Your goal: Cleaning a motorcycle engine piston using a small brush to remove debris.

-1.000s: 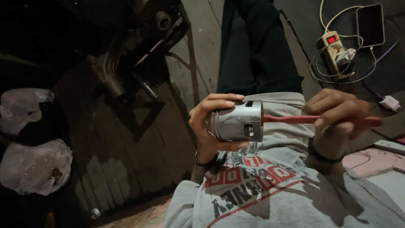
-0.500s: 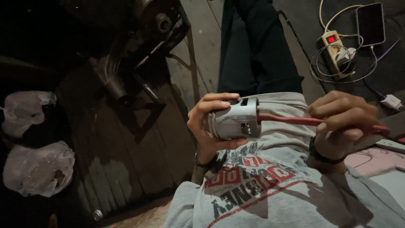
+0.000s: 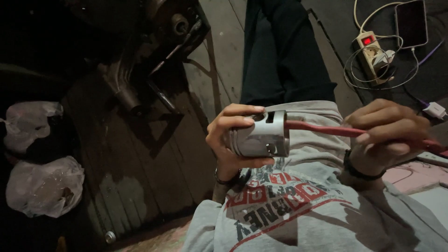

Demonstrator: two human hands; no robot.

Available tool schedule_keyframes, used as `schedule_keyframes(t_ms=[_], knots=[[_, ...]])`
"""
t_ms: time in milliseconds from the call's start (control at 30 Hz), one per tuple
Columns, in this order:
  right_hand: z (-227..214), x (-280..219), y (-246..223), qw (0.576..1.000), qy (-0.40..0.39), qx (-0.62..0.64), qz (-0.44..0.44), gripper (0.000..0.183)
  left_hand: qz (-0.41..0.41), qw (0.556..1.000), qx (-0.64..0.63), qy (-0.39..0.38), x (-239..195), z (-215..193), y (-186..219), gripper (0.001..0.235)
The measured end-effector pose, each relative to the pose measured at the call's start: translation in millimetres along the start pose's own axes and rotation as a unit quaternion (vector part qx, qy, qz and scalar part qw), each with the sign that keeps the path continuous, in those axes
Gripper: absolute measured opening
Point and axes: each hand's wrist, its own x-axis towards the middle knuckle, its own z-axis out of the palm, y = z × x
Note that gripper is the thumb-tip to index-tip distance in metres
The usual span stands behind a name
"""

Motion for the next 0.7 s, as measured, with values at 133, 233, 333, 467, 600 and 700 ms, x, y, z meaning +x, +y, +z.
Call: schedule_keyframes(t_ms=[133,233,333,467,600,700], knots=[[7,-8,1,0.995,-0.071,0.04,0.055,0.051,0.014,0.999,0.011,-0.03,0,3,4,0.068],[-4,-9,15,0.991,-0.1,0.067,0.059,0.051,0.018,0.999,0.006,-0.048,2,3,0,0.069],[-9,-8,16,0.994,-0.085,0.062,0.03,0.051,0.011,0.999,0.015,-0.048,0,2,2,0.069],[-22,-14,27,0.99,-0.106,0.083,0.05,0.055,0.011,0.999,0.031,-0.037,-1,1,1,0.067],[-8,-9,21,0.988,-0.101,0.092,0.067,0.055,0.019,0.999,0.001,-0.043,1,3,0,0.069],[-7,-9,21,0.995,-0.056,0.069,0.052,0.054,0.028,0.998,0.027,-0.057,2,2,-1,0.07]])
